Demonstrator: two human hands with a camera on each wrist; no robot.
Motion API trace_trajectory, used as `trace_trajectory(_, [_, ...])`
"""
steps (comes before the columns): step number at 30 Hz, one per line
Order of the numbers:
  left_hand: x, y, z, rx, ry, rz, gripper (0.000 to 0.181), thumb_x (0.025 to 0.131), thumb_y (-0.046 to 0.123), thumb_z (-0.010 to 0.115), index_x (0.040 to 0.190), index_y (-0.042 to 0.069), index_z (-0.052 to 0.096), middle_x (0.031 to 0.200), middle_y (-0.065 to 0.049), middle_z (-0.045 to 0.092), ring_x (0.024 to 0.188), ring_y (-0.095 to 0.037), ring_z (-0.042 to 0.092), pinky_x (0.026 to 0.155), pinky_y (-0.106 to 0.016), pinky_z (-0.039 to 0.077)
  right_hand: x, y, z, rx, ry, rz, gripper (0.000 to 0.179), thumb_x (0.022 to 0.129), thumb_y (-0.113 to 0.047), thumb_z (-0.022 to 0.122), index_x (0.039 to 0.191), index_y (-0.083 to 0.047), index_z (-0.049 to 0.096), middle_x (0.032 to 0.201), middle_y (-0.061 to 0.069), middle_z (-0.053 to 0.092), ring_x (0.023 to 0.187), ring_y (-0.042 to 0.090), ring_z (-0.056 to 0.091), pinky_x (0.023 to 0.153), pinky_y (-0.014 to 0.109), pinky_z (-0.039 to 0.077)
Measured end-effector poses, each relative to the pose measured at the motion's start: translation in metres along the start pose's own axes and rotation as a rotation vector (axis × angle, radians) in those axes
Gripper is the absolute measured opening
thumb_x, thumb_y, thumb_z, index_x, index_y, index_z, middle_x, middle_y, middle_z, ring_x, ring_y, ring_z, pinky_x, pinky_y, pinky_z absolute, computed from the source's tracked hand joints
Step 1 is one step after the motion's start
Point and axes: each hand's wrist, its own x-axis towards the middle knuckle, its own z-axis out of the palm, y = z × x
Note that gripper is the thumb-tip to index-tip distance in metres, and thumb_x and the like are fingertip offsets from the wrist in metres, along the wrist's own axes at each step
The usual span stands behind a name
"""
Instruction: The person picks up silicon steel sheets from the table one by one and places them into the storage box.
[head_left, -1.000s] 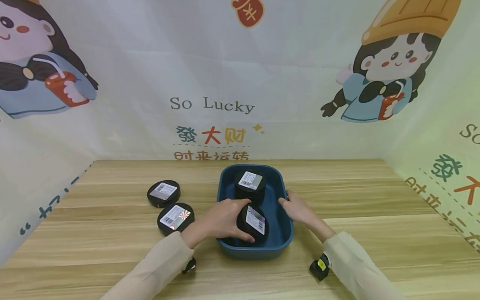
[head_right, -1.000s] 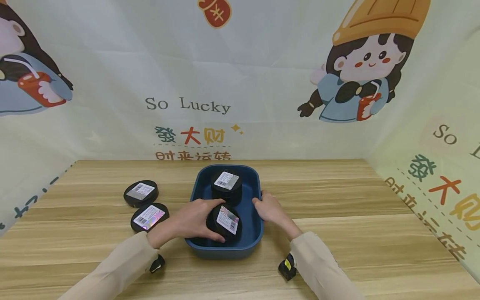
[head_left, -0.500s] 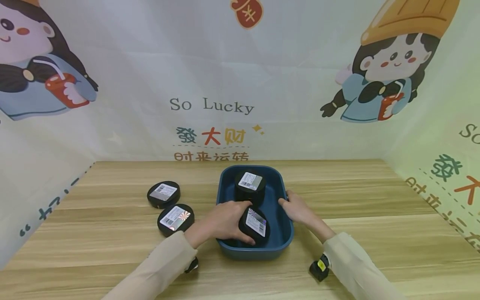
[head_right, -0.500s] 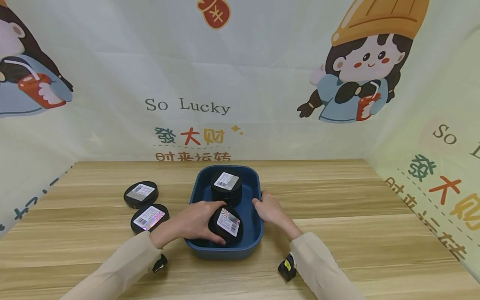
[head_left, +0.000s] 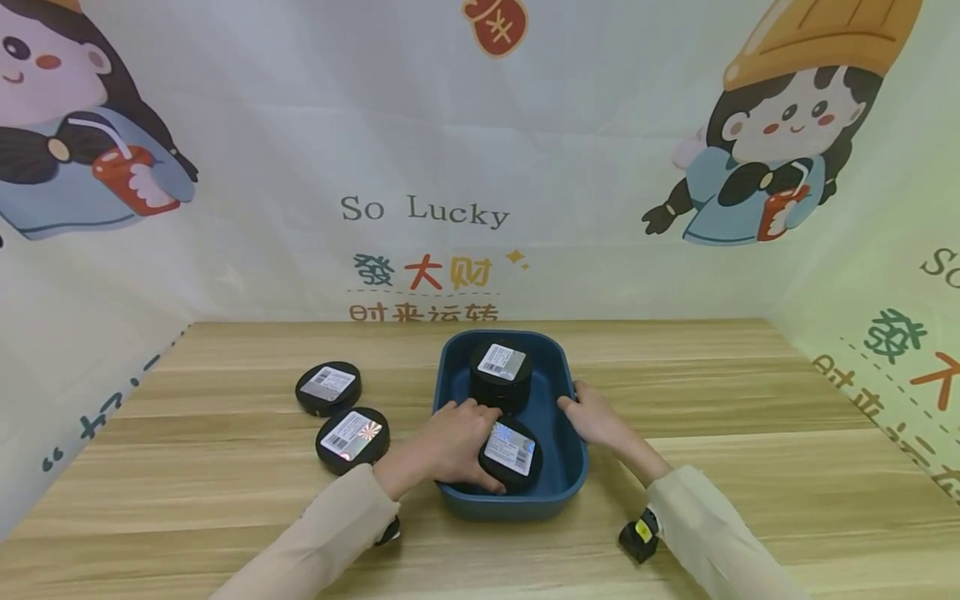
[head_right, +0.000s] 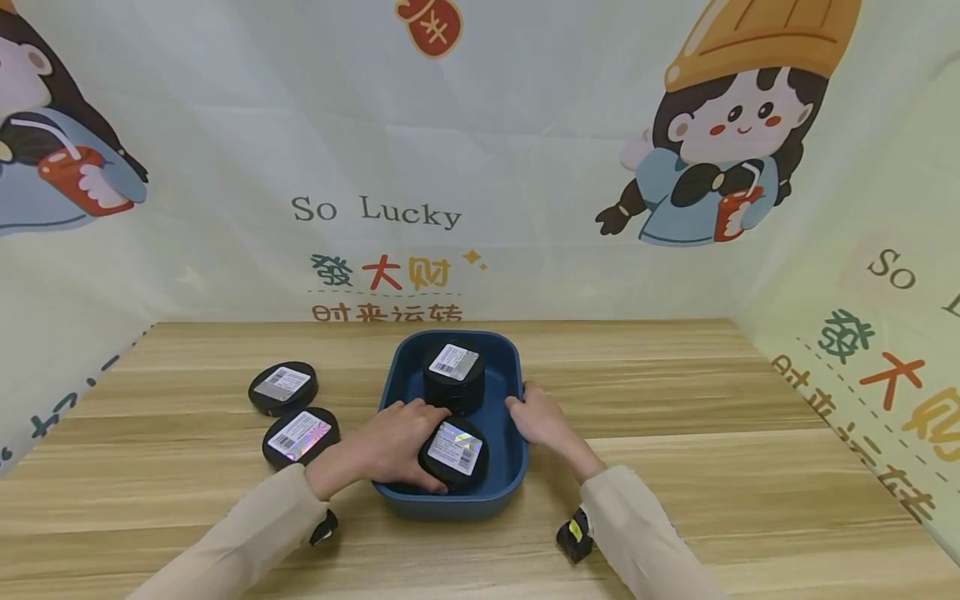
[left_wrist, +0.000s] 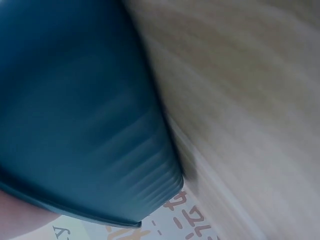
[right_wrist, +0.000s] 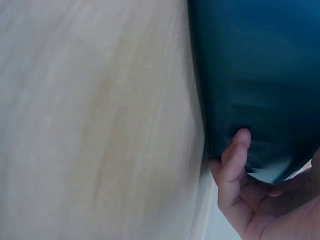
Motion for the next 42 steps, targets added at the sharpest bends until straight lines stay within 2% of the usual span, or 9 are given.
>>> trace_trajectory(7, [0.000, 0.002, 0.000, 0.033, -0.030, -0.013, 0.081, 0.057, 0.052, 0.076, 0.114, 0.000, 0.052, 0.103, -0.009, 0.060, 0.093, -0.022, 0.052, 0.076, -0.038, 0.040, 0.000, -0.001, 0.000, -0.014, -0.005, 0.001, 0.030, 0.085, -0.009, 0.040, 0.101, 0.014, 0.049, 0.095, 0.026, 0.057, 0.086, 0.034, 0.055, 0.077, 0.044, 0.044])
trace_trajectory(15, [0.001, 0.004, 0.001, 0.083, -0.064, -0.021, 0.069, 0.055, 0.048, 0.079, 0.103, 0.003, 0.057, 0.094, -0.006, 0.062, 0.087, -0.021, 0.053, 0.071, -0.035, 0.039, -0.001, -0.001, 0.000, -0.005, -0.003, 0.005, 0.030, 0.085, -0.009, 0.040, 0.102, 0.014, 0.049, 0.094, 0.026, 0.057, 0.085, 0.033, 0.054, 0.076, 0.043, 0.044])
trace_trajectory(24, [0.003, 0.006, -0.001, 0.150, -0.129, -0.033, 0.075, 0.057, 0.048, 0.078, 0.112, 0.003, 0.055, 0.100, -0.007, 0.059, 0.093, -0.022, 0.052, 0.079, -0.037, 0.040, -0.003, -0.003, -0.002, 0.007, 0.004, 0.012, 0.028, 0.084, -0.008, 0.041, 0.099, 0.013, 0.050, 0.090, 0.025, 0.058, 0.082, 0.032, 0.055, 0.073, 0.041, 0.045])
trace_trajectory(29, [0.000, 0.004, -0.005, 0.048, -0.128, -0.010, 0.078, 0.061, 0.047, 0.076, 0.120, 0.001, 0.052, 0.110, -0.010, 0.054, 0.100, -0.023, 0.050, 0.083, -0.041, 0.040, -0.002, -0.004, -0.002, 0.000, 0.017, 0.004, 0.026, 0.084, -0.008, 0.042, 0.096, 0.012, 0.051, 0.085, 0.022, 0.058, 0.074, 0.030, 0.056, 0.064, 0.036, 0.046])
trace_trajectory(35, [-0.005, -0.001, -0.012, -0.187, -0.071, 0.044, 0.067, 0.069, 0.041, 0.073, 0.118, 0.000, 0.053, 0.115, -0.012, 0.052, 0.101, -0.022, 0.050, 0.085, -0.037, 0.042, -0.002, -0.004, -0.001, 0.016, 0.006, 0.008, 0.027, 0.084, -0.009, 0.042, 0.098, 0.013, 0.050, 0.083, 0.023, 0.057, 0.068, 0.028, 0.056, 0.053, 0.031, 0.046])
trace_trajectory(38, [-0.010, -0.005, -0.015, -0.289, 0.010, 0.076, 0.056, 0.075, 0.033, 0.070, 0.115, -0.002, 0.053, 0.114, -0.013, 0.053, 0.102, -0.023, 0.051, 0.086, -0.035, 0.042, -0.003, -0.004, -0.001, 0.010, 0.007, 0.008, 0.026, 0.084, -0.009, 0.042, 0.098, 0.012, 0.051, 0.084, 0.022, 0.057, 0.070, 0.028, 0.056, 0.056, 0.032, 0.046])
trace_trajectory(42, [-0.017, -0.014, -0.020, -0.357, 0.157, 0.088, 0.047, 0.080, 0.025, 0.066, 0.114, -0.003, 0.052, 0.112, -0.014, 0.055, 0.105, -0.024, 0.052, 0.088, -0.037, 0.041, -0.003, -0.004, -0.002, 0.000, 0.005, -0.001, 0.026, 0.084, -0.008, 0.042, 0.098, 0.012, 0.051, 0.086, 0.023, 0.057, 0.075, 0.030, 0.056, 0.064, 0.036, 0.046])
